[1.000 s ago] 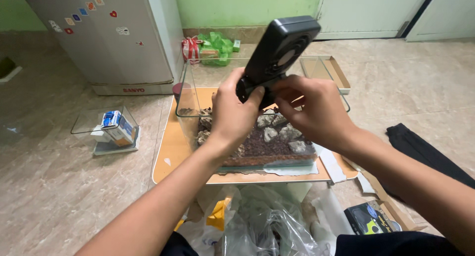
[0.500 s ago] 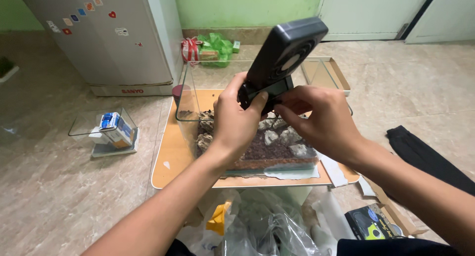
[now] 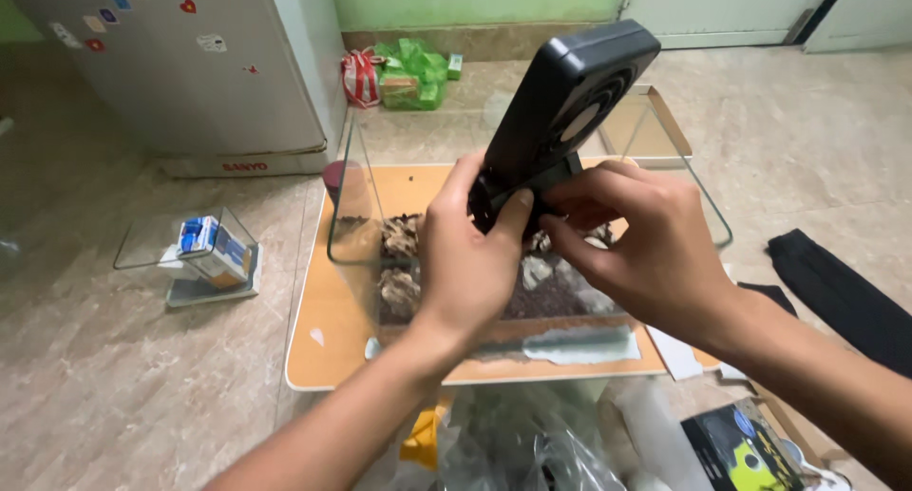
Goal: The person attaches a small black cooling fan to the upper edge of a glass terrarium and organizes the power cord by hand.
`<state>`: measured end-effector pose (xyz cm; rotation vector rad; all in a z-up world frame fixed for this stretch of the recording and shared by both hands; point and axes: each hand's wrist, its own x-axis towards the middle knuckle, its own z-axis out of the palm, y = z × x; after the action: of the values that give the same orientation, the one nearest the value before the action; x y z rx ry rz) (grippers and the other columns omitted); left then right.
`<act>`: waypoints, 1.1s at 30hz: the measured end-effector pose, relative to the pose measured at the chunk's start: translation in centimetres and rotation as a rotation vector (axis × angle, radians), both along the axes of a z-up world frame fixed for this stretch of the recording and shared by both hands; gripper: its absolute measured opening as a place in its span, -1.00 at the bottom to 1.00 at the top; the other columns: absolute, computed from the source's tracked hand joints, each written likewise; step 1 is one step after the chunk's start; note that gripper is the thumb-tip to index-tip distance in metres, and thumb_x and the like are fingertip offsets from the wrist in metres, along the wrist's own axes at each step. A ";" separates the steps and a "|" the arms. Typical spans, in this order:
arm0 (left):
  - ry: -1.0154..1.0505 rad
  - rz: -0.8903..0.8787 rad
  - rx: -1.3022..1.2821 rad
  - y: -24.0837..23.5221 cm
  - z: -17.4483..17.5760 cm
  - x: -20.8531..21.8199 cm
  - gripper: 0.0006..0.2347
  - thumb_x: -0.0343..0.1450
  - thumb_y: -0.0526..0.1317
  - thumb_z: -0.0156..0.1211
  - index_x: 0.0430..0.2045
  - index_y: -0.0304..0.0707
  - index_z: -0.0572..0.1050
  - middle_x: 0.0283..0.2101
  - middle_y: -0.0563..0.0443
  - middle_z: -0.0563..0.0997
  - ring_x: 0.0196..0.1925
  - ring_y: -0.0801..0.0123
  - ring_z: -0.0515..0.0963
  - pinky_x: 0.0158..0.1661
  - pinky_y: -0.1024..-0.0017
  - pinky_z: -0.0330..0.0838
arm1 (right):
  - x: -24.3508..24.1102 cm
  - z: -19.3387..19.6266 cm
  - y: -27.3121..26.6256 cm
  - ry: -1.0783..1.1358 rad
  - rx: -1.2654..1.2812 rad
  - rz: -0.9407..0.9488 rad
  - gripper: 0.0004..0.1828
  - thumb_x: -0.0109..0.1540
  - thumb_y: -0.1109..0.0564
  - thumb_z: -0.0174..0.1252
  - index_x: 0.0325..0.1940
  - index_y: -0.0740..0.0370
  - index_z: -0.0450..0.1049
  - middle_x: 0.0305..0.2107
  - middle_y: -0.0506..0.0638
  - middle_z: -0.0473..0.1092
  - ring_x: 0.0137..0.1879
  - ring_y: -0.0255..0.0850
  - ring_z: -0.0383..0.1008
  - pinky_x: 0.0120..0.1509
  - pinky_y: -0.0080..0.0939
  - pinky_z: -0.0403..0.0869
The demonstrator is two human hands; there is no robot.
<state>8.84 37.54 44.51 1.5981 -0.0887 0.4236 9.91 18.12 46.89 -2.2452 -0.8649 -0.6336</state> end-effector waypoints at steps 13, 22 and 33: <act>-0.093 0.050 0.097 1.7 -0.7 3.2 -0.73 0.58 -0.21 0.44 0.19 -0.05 0.72 0.03 0.08 0.93 0.05 0.31 0.87 0.09 0.28 0.73 | 3.3 -0.2 1.7 0.213 0.095 -0.062 -0.90 0.45 0.18 0.55 0.02 0.26 0.84 -0.21 0.12 0.88 -0.29 -0.18 0.95 -0.19 -0.32 0.95; -0.155 0.059 0.182 0.2 0.8 2.2 -0.74 0.51 -0.25 0.35 0.09 0.02 0.71 -0.04 0.10 0.92 0.04 0.23 0.89 0.02 0.22 0.68 | 0.7 1.4 1.8 0.168 0.171 -0.062 -0.89 0.39 0.37 0.51 0.00 0.32 0.82 -0.10 0.17 0.82 -0.01 -0.07 0.92 0.21 -0.08 0.95; -0.016 0.043 -0.135 -1.8 -0.3 5.1 -0.70 0.55 -0.33 0.51 0.19 -0.05 0.78 -0.12 -0.37 0.89 -0.12 -0.07 0.98 -0.27 0.18 1.03 | 5.2 -1.5 -2.4 0.005 0.105 -0.087 -0.80 0.40 0.34 0.59 0.11 0.24 0.87 -0.27 0.09 0.73 -0.10 0.07 0.87 -0.02 -0.04 0.81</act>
<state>13.97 35.77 44.20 1.4656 -0.0363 0.4662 15.09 15.76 45.35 -2.1979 -0.7184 -0.6963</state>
